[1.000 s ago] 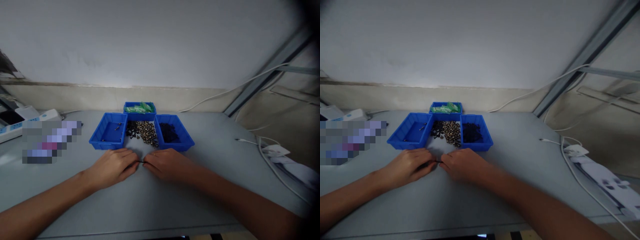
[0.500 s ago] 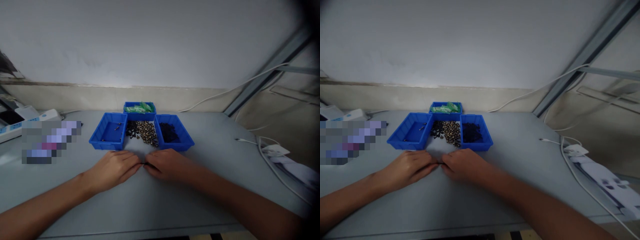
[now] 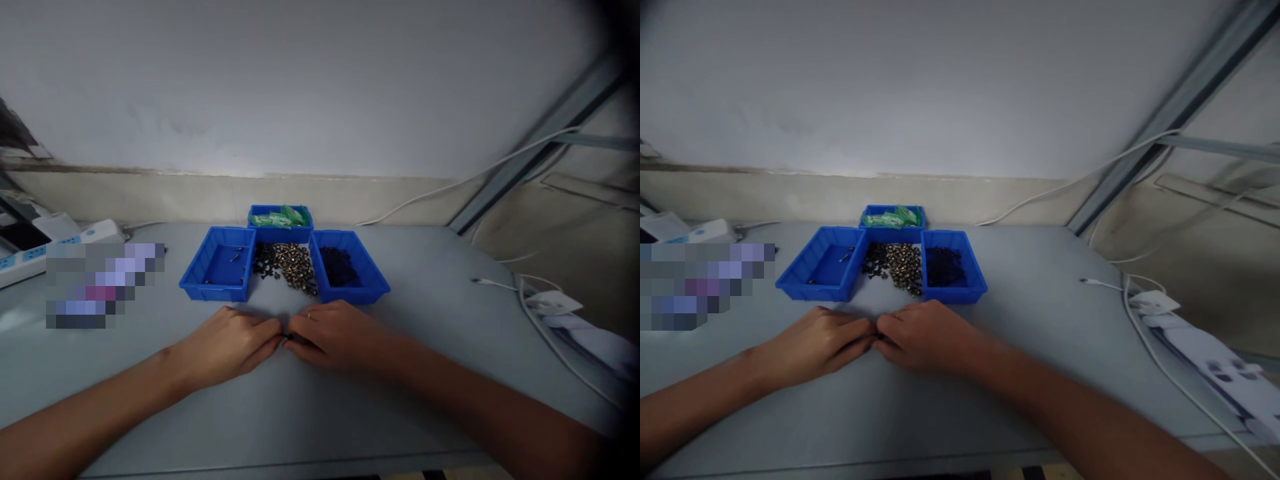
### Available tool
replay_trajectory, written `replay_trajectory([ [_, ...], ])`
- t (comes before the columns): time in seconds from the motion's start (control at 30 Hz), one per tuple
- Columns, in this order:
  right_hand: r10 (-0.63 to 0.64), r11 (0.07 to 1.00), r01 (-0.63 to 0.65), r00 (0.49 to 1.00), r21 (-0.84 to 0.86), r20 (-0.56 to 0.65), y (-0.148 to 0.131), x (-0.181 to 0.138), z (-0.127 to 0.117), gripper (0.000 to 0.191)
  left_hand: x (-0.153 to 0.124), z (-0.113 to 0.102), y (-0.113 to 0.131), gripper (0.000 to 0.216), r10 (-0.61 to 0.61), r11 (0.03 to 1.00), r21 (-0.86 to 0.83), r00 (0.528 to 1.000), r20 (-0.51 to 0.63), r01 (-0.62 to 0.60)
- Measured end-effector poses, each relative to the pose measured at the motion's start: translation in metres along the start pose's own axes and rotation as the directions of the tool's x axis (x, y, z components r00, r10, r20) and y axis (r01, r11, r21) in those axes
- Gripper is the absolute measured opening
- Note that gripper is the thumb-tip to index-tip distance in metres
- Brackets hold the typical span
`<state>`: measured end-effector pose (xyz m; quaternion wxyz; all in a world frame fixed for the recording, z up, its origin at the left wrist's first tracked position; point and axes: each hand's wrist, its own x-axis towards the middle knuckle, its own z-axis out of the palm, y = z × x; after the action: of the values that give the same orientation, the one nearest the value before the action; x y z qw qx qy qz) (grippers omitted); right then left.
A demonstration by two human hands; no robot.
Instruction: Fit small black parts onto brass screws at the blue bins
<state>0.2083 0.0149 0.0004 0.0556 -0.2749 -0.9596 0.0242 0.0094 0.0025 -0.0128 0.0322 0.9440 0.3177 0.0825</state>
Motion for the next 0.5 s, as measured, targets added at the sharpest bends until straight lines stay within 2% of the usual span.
replay_trajectory([
  [0.27,-0.022,1.0,0.022,1.0,-0.01,-0.016,-0.0007,-0.0013,-0.0008,0.021,-0.0011,-0.0019,0.0022,0.024,0.026,1.0,0.001,1.0,0.005,-0.026],
  [0.5,-0.045,0.999,0.045,0.998,-0.009,-0.042,-0.0016,-0.0014,-0.0025,0.02,-0.0064,0.0014,0.0069,0.027,-0.047,0.991,0.126,0.999,-0.014,0.048],
])
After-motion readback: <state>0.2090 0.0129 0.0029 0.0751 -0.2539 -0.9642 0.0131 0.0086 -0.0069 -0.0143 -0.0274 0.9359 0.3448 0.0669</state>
